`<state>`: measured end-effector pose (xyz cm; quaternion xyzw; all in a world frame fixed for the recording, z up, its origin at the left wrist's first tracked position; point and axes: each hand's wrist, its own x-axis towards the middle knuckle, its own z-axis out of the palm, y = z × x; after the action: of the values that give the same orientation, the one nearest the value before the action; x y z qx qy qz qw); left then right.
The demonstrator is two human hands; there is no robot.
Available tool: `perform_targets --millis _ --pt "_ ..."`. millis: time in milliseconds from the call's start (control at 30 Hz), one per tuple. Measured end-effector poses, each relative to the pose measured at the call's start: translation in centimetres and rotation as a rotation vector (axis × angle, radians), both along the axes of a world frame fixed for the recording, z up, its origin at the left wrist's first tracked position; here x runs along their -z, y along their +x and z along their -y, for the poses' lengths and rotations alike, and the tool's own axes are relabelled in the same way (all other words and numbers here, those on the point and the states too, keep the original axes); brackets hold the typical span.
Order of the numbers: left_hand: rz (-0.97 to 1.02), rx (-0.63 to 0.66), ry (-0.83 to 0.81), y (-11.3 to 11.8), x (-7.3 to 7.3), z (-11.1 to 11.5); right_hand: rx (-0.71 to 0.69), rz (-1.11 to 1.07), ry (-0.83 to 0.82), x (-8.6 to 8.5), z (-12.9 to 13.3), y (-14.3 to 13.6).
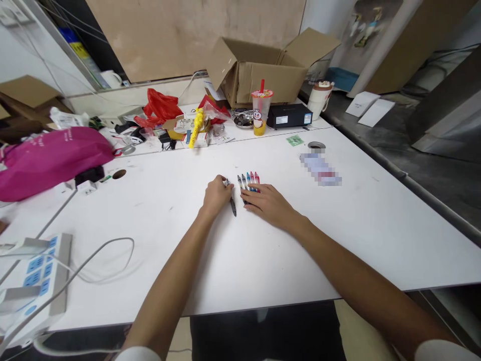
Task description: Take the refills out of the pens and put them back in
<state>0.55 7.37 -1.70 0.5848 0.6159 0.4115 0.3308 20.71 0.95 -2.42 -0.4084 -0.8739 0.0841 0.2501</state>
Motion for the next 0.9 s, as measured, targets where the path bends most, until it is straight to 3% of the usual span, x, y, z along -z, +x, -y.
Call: perform_targets --millis 133,367,433,533,600,700,800,900 --pt "-0.066 -0.004 0.009 0.0 0.5 -1.1 0.033 -0.111 -0.032 -0.3 0.0 0.0" --pt "-0.047 -0.080 0.067 -0.3 -0.2 -0.4 0.146 -0.518 -0.311 -1.2 1.0 -0.3" --pt "0.065 -0.069 0.057 -0.5 -0.7 0.3 0.194 -0.582 -0.345 -1.7 1.3 -0.4" --pt "0.303 0.010 -0.094 -0.8 -1.7 1.7 0.198 -0.682 -0.387 -2.3 1.7 -0.3" --pt "0.507 0.086 -0.194 -1.0 -2.4 2.8 0.138 -0.746 -0.434 -2.5 1.8 -0.4" --pt "0.739 0.141 -0.221 -1.3 -3.0 4.5 0.024 -0.854 -0.537 -2.5 1.8 -0.6" --pt "0.850 0.169 -0.200 -1.3 -2.7 5.9 -0.029 -0.965 -0.761 -2.1 1.6 -1.0" --pt "0.862 0.235 -0.164 -1.0 -1.8 6.8 -0.072 -0.872 -1.055 -1.7 1.4 -1.3"
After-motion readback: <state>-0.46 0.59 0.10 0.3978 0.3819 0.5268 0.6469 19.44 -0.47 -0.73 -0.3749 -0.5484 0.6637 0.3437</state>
